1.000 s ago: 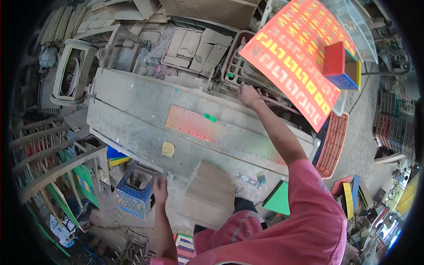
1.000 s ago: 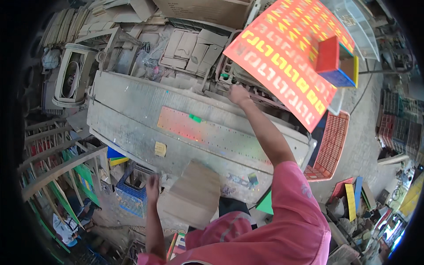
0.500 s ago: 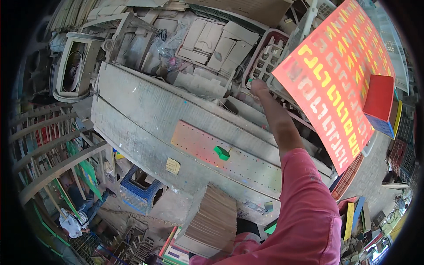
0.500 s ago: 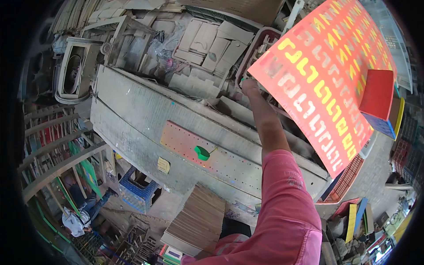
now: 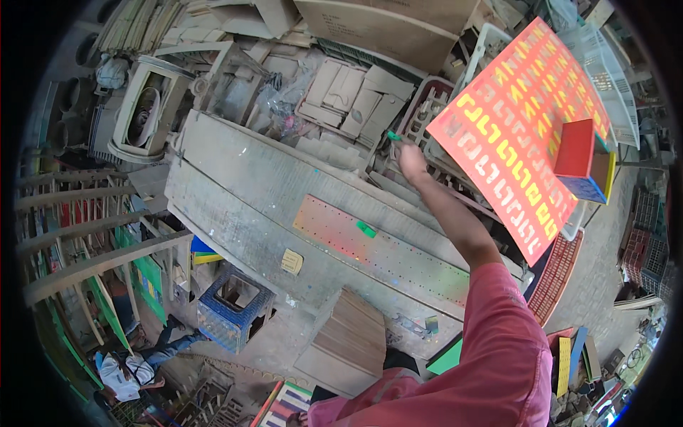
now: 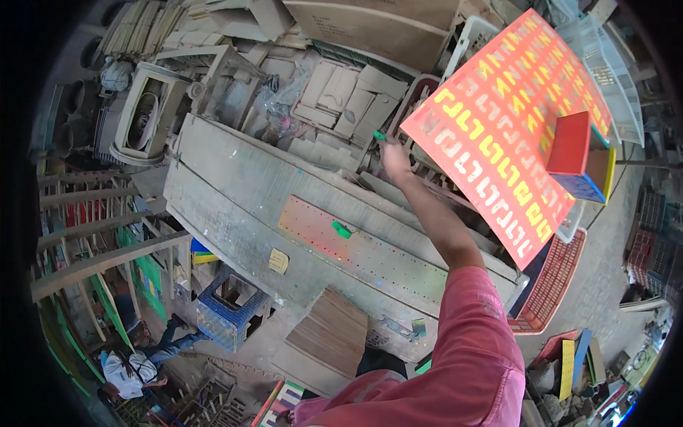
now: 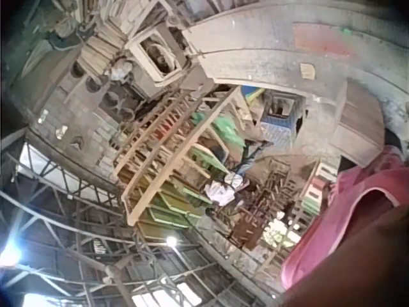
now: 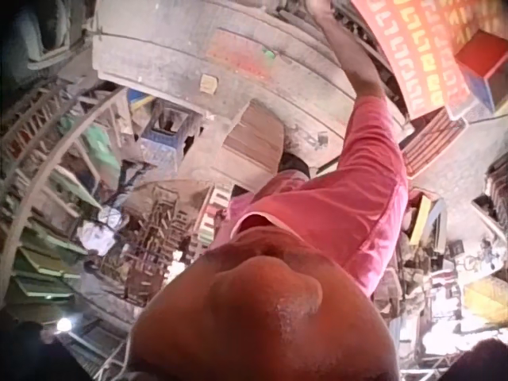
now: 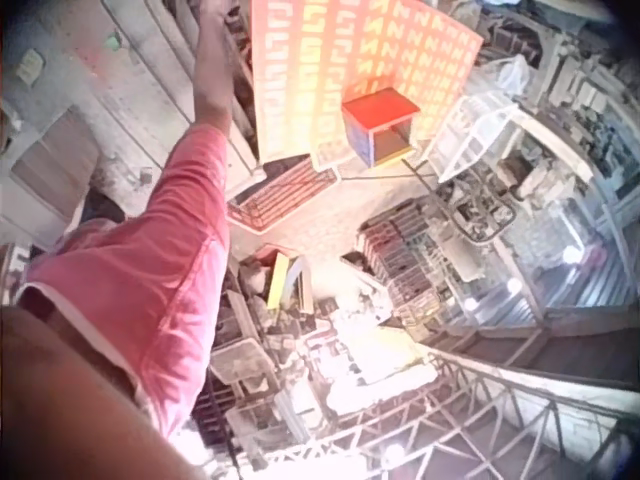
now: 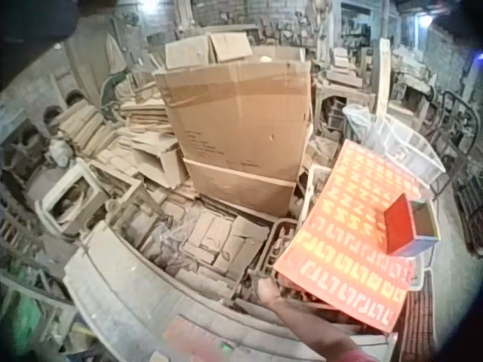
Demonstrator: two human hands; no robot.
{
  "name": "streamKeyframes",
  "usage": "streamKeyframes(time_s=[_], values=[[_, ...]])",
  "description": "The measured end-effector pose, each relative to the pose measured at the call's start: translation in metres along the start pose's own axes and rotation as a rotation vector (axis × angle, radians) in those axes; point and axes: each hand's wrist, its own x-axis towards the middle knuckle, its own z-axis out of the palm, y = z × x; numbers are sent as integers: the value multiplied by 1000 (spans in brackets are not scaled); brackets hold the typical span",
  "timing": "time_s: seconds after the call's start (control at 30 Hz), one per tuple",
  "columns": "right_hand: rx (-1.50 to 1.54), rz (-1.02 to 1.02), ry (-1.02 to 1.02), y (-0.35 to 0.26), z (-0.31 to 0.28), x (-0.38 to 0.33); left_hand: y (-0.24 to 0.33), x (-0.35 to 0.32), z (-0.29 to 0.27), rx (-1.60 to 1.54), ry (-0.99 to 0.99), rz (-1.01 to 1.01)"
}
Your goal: The person sits on the floor and sands a small green wooden piece using a sanding block. They rotate the object to smooth different edges and surfaces.
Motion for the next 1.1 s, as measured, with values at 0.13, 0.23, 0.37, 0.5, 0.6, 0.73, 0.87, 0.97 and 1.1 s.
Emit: streamKeyframes(time_s=[0.13, 0.23, 0.37, 0.5, 0.6, 0.73, 0.87, 0.97, 1.1], values=[[137, -66, 37, -62, -47, -3, -3, 27, -19, -382, -141, 41], [227, -126, 128, -128, -90, -8, 26, 54, -23, -25, -136, 425], [359, -108, 178, -217, -174, -31, 152, -7, -11, -139, -115, 719], [679, -84, 39, -283, -279, -80, 226, -75, -23, -176, -92, 1100], [916, -72, -29, -372, -348, -154, 247, -133, -32, -378, -251, 1321], [905, 30, -79, -465, -380, -272, 246, -228, -37, -480, -595, 1668], [951, -35, -168, -553, -369, -384, 208, -306, -51, -561, -929, 1769], [935, -127, -120, -600, -344, -454, 171, -313, -68, -697, -1057, 1615], [877, -358, -137, -627, -322, -505, 124, -290, -100, -755, -1066, 1493]])
